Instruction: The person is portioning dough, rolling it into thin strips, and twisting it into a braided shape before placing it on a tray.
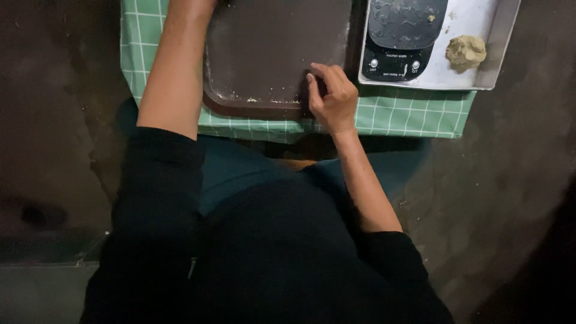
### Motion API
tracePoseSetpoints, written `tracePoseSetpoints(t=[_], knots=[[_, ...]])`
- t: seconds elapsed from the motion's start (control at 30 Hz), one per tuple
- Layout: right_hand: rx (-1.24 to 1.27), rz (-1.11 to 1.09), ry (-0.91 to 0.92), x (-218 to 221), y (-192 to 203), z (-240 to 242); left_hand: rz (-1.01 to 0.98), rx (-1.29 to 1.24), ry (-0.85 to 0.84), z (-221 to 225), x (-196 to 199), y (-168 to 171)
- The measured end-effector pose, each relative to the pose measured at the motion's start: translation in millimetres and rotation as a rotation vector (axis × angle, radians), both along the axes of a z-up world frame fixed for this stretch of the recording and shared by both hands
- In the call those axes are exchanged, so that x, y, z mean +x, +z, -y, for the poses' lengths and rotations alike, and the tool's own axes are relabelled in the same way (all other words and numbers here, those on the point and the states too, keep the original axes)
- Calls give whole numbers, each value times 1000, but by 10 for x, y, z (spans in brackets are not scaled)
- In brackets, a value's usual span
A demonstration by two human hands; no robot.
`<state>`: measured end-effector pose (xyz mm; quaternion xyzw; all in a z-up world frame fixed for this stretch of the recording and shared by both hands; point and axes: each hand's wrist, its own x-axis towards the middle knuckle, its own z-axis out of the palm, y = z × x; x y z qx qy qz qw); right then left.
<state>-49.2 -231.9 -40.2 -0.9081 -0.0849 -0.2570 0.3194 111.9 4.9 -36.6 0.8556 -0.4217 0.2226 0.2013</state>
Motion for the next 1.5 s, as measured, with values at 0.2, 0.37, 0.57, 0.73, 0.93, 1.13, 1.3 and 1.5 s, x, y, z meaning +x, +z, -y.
tracePoseSetpoints(t=[0.2, 0.37, 0.57, 0.73, 0.93, 1.13, 1.3, 1.5], knots=[[15, -60, -2, -6, 79, -22, -2, -47, 21, -145, 70, -1], [19, -34, 6, 10, 152, -32, 3, -87, 32, -179, 72, 189], [-20, -23, 66, -26, 182, -36, 1, -152, 55, -242, -11, 82], [17, 8, 44, -47, 224, -57, -154, -168, 3, -85, -406, 172], [237, 14, 44, -165, 200, 66, -181, -134, -133, -25, -538, 90], [133, 43, -11, -249, 525, 779, -194, -76, -93, -76, -596, 61], [-255, 111, -307, -150, 167, 2405, -150, -80, -51, -81, -604, -34], [-588, -646, -606, -41, 343, 2815, -230, -172, 34, -42, -623, 15]])
